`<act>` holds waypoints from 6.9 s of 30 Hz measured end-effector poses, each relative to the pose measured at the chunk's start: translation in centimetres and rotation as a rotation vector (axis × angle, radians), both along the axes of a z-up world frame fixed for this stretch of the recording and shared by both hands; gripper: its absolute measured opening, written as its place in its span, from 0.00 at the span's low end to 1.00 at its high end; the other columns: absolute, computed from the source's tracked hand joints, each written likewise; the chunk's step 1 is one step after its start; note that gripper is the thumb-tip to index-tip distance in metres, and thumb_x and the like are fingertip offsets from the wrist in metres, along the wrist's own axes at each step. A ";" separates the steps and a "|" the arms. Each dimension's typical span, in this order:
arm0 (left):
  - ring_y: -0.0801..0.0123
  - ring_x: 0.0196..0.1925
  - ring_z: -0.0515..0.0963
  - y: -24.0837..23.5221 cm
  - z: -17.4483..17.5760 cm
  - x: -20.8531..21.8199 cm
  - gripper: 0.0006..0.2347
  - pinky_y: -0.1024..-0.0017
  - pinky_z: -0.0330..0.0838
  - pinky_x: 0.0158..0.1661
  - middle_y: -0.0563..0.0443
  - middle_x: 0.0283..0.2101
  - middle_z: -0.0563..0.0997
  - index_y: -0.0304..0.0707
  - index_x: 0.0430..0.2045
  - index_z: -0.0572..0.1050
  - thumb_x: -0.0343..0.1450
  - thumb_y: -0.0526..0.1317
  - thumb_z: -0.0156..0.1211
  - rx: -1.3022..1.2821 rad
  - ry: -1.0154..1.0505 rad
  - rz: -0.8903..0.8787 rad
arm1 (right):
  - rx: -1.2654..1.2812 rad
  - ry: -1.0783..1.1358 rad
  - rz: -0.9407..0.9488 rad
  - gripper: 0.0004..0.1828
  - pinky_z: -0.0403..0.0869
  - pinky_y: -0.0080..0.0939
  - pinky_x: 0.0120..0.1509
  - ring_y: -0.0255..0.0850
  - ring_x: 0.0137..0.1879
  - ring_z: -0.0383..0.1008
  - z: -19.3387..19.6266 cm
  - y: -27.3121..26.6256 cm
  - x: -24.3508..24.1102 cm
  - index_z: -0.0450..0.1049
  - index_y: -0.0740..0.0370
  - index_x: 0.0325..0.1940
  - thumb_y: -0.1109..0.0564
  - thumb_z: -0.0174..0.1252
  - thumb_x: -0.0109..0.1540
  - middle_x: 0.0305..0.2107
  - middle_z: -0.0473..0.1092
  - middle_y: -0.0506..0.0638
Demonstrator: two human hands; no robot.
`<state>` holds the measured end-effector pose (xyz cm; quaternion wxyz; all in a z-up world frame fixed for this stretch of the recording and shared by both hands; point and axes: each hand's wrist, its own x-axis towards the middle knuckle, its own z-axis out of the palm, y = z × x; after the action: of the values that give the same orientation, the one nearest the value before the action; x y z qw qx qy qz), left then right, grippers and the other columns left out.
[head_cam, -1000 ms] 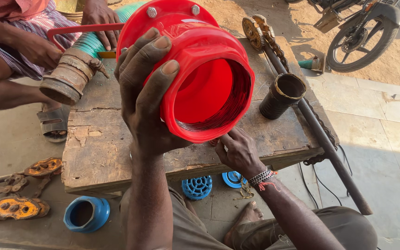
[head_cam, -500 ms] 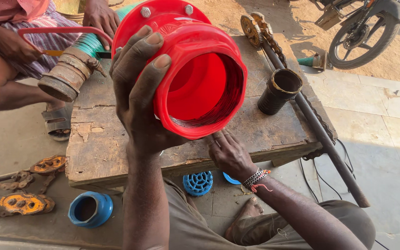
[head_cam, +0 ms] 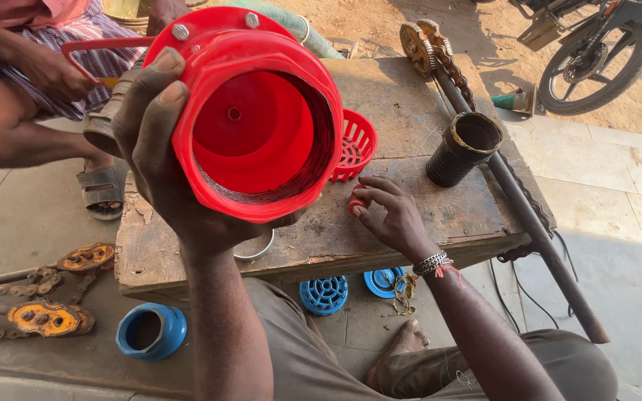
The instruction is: The person wraps a patterned cloth around a black cylindrical component, applies a dark liquid sealant to the edges, and fits a red plastic housing over it. They then use scissors to trim the excess cloth from the cylinder.
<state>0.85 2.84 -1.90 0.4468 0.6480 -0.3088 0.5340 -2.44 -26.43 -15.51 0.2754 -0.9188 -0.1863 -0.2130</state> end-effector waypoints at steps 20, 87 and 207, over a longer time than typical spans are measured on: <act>0.54 0.66 0.74 -1.5 1.0 0.4 0.47 0.58 0.75 0.67 0.44 0.63 0.71 0.41 0.66 0.62 0.55 0.57 0.85 0.080 0.165 -0.141 | 0.845 0.401 -0.616 0.21 0.79 0.43 0.41 0.44 0.38 0.79 -3.8 -6.4 20.8 0.74 0.70 0.47 0.48 0.46 0.72 0.33 0.76 0.56; 0.45 0.75 0.48 -17.7 -4.6 -3.3 0.48 0.36 0.36 0.65 0.47 0.75 0.57 0.57 0.59 0.71 0.41 0.66 0.76 1.218 0.333 -0.259 | 0.090 0.095 -0.600 0.44 0.77 0.49 0.56 0.52 0.52 0.79 3.9 -7.9 -22.8 0.70 0.63 0.60 0.51 0.77 0.42 0.46 0.75 0.58; 0.64 0.48 0.87 -18.8 -7.9 2.4 0.14 0.67 0.82 0.49 0.44 0.46 0.86 0.33 0.50 0.78 0.74 0.42 0.67 0.416 0.879 -0.669 | 0.871 0.583 -0.213 0.57 0.71 0.39 0.67 0.41 0.61 0.74 -0.5 -10.6 -19.7 0.63 0.71 0.73 0.44 0.76 0.46 0.57 0.73 0.58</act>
<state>3.27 -15.94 -9.80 0.5404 0.7501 -0.3804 -0.0265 -22.11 -36.98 -16.02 0.6483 -0.7543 0.0979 -0.0331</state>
